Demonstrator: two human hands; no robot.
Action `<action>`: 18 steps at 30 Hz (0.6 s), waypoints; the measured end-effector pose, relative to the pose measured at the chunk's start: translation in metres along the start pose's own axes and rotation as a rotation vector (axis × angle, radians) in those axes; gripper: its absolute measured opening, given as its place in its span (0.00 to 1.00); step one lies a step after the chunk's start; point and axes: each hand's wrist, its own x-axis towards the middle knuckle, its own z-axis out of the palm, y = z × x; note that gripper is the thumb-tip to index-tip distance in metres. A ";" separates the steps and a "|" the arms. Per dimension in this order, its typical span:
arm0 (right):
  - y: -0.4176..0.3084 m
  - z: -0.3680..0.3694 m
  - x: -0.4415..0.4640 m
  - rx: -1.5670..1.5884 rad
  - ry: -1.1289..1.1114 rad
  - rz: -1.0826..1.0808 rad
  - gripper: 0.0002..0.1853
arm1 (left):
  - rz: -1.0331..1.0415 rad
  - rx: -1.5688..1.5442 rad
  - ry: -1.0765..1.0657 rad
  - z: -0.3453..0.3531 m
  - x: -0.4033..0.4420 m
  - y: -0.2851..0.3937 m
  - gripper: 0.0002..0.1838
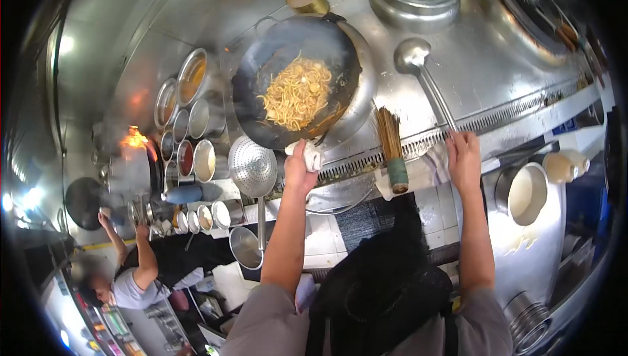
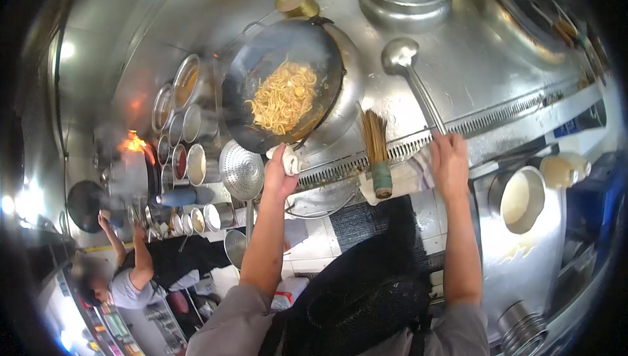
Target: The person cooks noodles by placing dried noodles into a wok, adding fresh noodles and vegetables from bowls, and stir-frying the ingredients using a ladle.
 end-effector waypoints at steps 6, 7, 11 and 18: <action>0.006 0.090 -0.209 0.822 -0.419 1.099 0.22 | 0.037 0.014 -0.108 -0.029 0.015 -0.005 0.11; 0.025 0.130 -0.236 0.745 -0.291 1.163 0.26 | 0.013 -0.012 -0.098 -0.025 0.008 -0.004 0.13; 0.040 0.207 -0.230 0.997 0.216 1.289 0.29 | 0.014 -0.056 -0.131 -0.014 -0.004 0.000 0.18; 0.053 0.262 -0.235 0.912 0.324 1.046 0.24 | 0.117 -0.099 -0.217 -0.024 0.013 -0.003 0.16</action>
